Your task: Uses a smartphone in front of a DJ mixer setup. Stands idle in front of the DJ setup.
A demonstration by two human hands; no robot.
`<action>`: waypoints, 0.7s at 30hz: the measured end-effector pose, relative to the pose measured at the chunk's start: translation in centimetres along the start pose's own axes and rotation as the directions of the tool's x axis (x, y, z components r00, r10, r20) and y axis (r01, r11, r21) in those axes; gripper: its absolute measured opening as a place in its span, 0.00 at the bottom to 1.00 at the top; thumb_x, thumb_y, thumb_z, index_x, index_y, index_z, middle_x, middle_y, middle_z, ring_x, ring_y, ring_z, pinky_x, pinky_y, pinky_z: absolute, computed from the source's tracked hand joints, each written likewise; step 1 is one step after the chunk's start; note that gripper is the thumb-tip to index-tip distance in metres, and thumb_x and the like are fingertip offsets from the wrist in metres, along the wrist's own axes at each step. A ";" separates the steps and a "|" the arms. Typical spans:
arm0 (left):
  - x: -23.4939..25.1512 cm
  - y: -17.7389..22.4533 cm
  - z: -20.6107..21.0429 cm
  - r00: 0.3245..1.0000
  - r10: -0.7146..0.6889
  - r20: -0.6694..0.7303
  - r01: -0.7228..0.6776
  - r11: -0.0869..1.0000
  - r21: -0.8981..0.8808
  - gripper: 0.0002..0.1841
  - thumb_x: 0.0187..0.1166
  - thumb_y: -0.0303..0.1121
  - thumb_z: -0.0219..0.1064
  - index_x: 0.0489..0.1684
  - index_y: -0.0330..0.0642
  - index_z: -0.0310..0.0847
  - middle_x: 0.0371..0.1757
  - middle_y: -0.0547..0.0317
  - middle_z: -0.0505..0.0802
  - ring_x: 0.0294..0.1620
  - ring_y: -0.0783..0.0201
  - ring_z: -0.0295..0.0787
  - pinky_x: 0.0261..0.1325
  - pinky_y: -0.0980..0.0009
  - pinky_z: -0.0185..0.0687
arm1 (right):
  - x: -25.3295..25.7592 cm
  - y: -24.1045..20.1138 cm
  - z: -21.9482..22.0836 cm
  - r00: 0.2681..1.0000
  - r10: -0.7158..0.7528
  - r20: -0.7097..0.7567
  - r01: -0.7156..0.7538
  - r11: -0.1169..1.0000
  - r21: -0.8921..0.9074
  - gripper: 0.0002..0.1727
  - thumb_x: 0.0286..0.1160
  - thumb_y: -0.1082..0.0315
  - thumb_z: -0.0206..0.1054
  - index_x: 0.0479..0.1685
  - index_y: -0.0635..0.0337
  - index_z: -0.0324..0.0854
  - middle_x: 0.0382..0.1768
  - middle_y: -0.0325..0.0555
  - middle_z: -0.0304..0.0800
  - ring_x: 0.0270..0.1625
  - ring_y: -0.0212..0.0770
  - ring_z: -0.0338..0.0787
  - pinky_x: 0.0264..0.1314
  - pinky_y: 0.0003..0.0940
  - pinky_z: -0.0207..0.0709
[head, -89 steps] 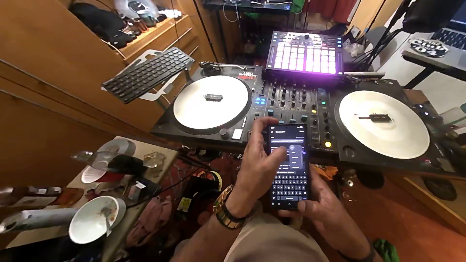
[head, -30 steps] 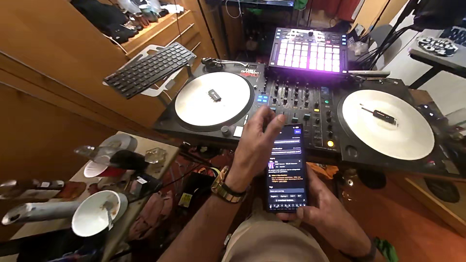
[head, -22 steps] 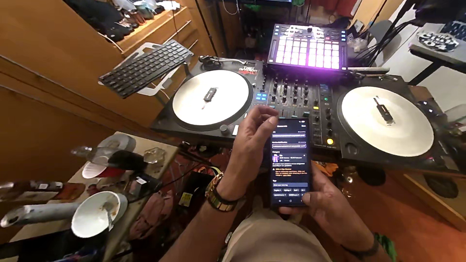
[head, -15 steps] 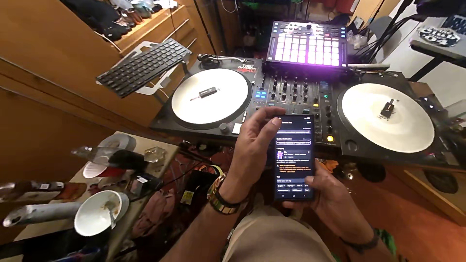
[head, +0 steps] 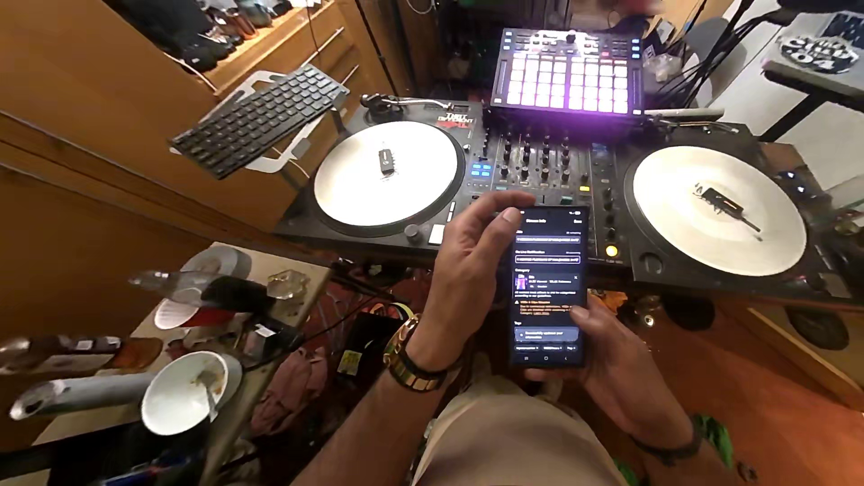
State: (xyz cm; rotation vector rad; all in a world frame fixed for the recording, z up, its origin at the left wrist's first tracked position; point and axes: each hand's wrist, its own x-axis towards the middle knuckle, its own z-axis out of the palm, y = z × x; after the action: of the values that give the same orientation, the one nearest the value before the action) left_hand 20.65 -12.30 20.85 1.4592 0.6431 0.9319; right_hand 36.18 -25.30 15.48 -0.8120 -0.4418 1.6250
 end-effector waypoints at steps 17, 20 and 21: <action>-0.3 0.1 0.1 1.000 0.011 -0.001 -0.011 1.000 0.013 0.21 0.93 0.38 0.43 0.72 0.46 0.80 0.51 0.53 0.93 0.37 0.61 0.93 0.34 0.66 0.93 | 0.1 0.2 0.0 0.997 0.011 -0.070 -0.012 1.000 -0.016 0.29 0.89 0.47 0.53 0.73 0.61 0.74 0.60 0.62 0.90 0.58 0.57 0.95 0.54 0.56 0.93; -0.2 0.0 -0.1 1.000 0.006 -0.003 -0.006 1.000 0.012 0.21 0.93 0.38 0.43 0.72 0.47 0.80 0.52 0.53 0.93 0.38 0.61 0.94 0.35 0.65 0.93 | 0.0 0.3 -0.1 1.000 -0.015 -0.004 0.014 1.000 -0.021 0.30 0.81 0.55 0.65 0.78 0.59 0.68 0.60 0.60 0.90 0.57 0.56 0.95 0.55 0.54 0.93; -0.3 -0.1 -0.2 1.000 0.002 -0.001 -0.002 1.000 0.011 0.22 0.93 0.39 0.43 0.72 0.48 0.80 0.51 0.53 0.93 0.38 0.61 0.94 0.35 0.65 0.93 | -0.1 0.3 -0.2 0.999 -0.024 0.025 0.025 0.999 -0.037 0.32 0.77 0.58 0.67 0.80 0.57 0.65 0.61 0.59 0.89 0.58 0.56 0.94 0.55 0.55 0.92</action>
State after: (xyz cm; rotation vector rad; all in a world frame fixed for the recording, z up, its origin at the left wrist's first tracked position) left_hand 20.37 -12.41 20.74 1.4694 0.6490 0.9319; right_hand 36.11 -25.46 15.15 -0.8123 -0.4992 1.6094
